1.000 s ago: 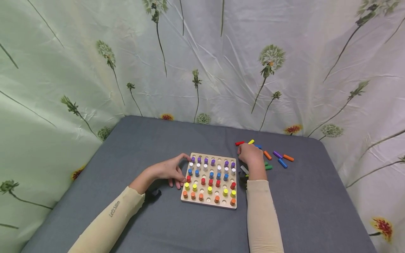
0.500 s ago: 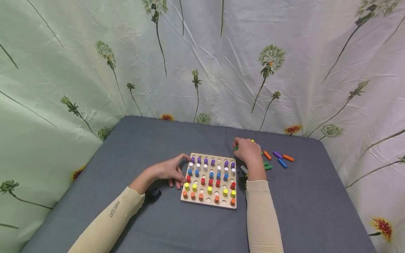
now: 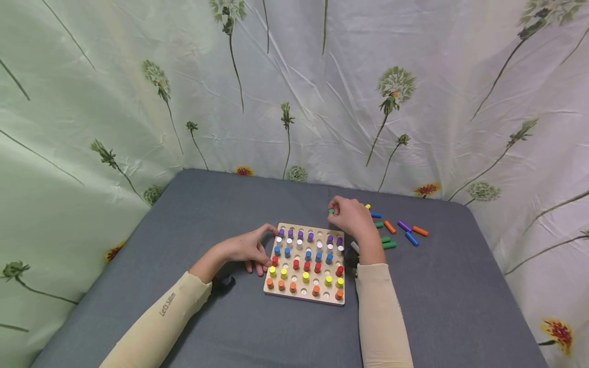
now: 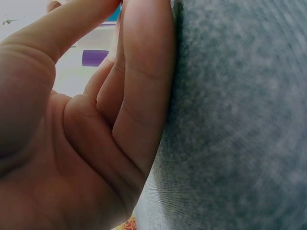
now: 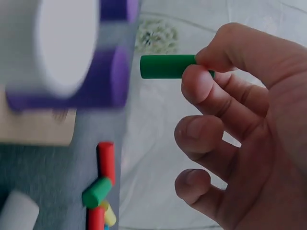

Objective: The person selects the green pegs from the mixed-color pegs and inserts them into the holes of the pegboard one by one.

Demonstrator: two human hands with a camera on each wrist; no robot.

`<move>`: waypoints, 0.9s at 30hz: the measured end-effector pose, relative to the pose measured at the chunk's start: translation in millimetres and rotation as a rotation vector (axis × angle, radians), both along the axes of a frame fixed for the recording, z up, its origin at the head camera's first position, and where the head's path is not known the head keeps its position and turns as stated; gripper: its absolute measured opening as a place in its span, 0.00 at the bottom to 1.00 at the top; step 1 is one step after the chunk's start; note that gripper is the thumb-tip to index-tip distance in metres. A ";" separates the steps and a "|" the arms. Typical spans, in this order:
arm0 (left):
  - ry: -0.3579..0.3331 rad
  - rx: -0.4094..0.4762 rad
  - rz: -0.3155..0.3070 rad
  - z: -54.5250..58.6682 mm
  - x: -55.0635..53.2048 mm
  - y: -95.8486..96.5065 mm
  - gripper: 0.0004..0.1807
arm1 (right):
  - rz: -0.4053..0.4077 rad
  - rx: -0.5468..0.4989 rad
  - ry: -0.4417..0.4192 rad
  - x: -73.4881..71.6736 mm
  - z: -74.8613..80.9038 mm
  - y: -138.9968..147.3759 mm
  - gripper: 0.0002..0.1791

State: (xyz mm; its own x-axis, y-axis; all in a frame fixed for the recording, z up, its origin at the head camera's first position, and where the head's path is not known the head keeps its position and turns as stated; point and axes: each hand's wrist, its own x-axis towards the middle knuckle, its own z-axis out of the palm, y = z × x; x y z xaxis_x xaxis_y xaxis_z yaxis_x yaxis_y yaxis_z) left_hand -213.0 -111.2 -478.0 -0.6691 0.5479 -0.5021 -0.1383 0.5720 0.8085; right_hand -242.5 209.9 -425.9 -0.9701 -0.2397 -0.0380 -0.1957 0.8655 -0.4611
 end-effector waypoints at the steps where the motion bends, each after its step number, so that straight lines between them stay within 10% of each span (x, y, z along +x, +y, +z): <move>1: 0.000 0.000 0.000 0.0 0.2 -0.1 0.41 | 0.013 -0.012 -0.004 0.3 0.8 -2.5 0.10; 27: 0.002 0.017 -0.006 2.4 2.1 -0.1 0.41 | 0.373 0.182 -0.103 -6.7 13.4 -102.0 0.07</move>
